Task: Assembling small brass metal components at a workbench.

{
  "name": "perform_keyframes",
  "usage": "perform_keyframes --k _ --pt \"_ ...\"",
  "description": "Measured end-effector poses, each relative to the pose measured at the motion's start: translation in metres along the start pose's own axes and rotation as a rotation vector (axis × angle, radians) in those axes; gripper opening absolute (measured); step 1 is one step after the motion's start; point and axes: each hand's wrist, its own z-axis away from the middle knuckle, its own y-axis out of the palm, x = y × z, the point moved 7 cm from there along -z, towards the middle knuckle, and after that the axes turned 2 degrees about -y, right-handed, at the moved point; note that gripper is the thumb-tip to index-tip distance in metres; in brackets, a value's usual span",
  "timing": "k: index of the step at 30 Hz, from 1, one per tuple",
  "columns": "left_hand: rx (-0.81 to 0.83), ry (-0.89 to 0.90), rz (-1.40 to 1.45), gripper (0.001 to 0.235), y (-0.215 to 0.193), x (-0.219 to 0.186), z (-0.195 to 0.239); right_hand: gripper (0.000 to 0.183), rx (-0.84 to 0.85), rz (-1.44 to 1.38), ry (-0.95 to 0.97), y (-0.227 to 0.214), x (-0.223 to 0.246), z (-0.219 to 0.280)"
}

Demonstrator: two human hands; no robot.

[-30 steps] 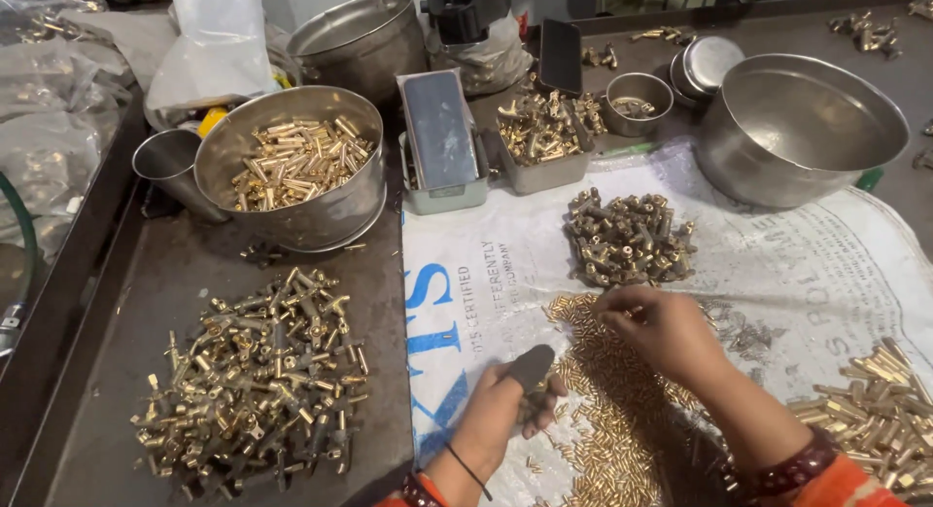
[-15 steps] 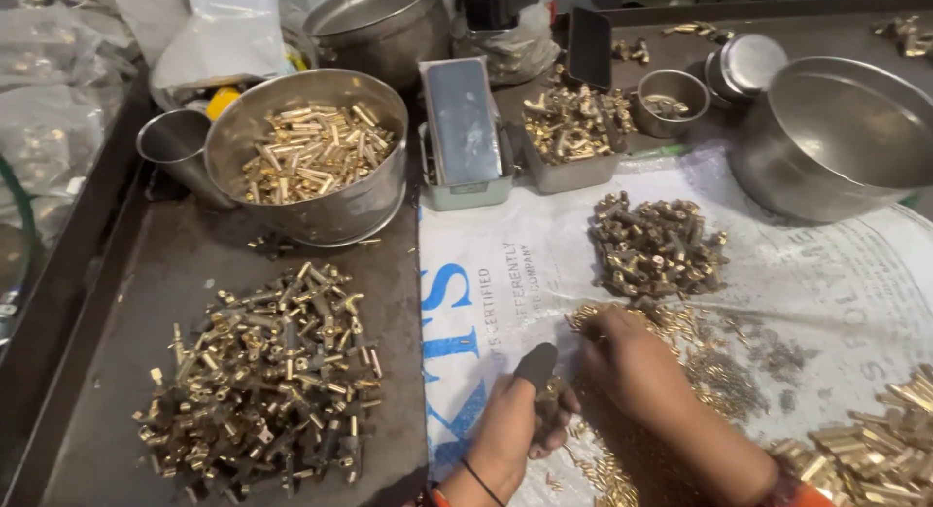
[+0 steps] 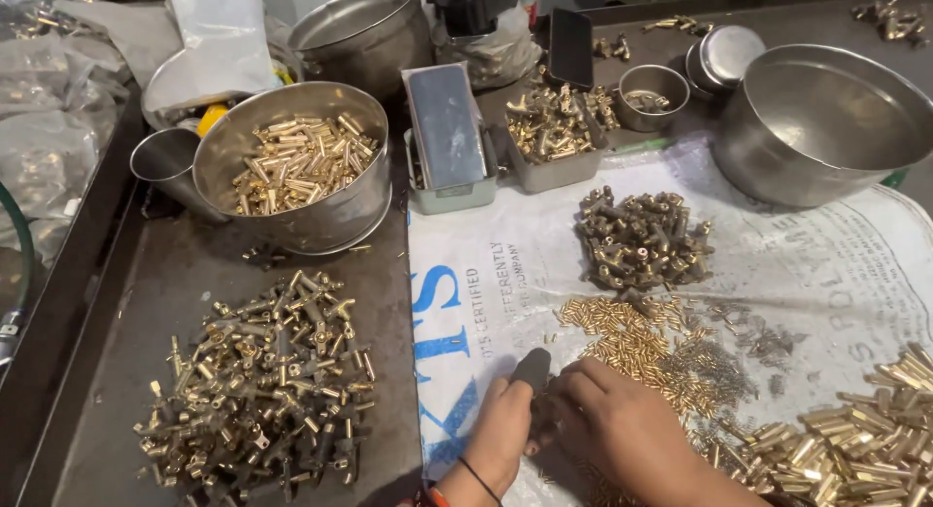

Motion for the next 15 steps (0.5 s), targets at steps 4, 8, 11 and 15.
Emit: perform_keyframes --k 4,8,11,15 --pt "0.028 0.062 0.025 0.026 0.003 0.001 -0.001 0.020 0.027 0.003 0.104 0.002 -0.009 0.004" --pt "0.044 0.049 -0.083 0.026 0.001 0.011 -0.006 0.018 0.071 -0.076 0.159 -0.001 -0.014 0.005" --pt "0.030 0.076 -0.148 0.028 -0.004 0.019 -0.013 0.020 0.121 -0.158 0.252 0.003 -0.020 0.003" --pt "0.145 0.106 -0.054 0.038 0.022 -0.018 0.019 0.016 0.073 -0.372 0.365 0.011 -0.084 -0.002"
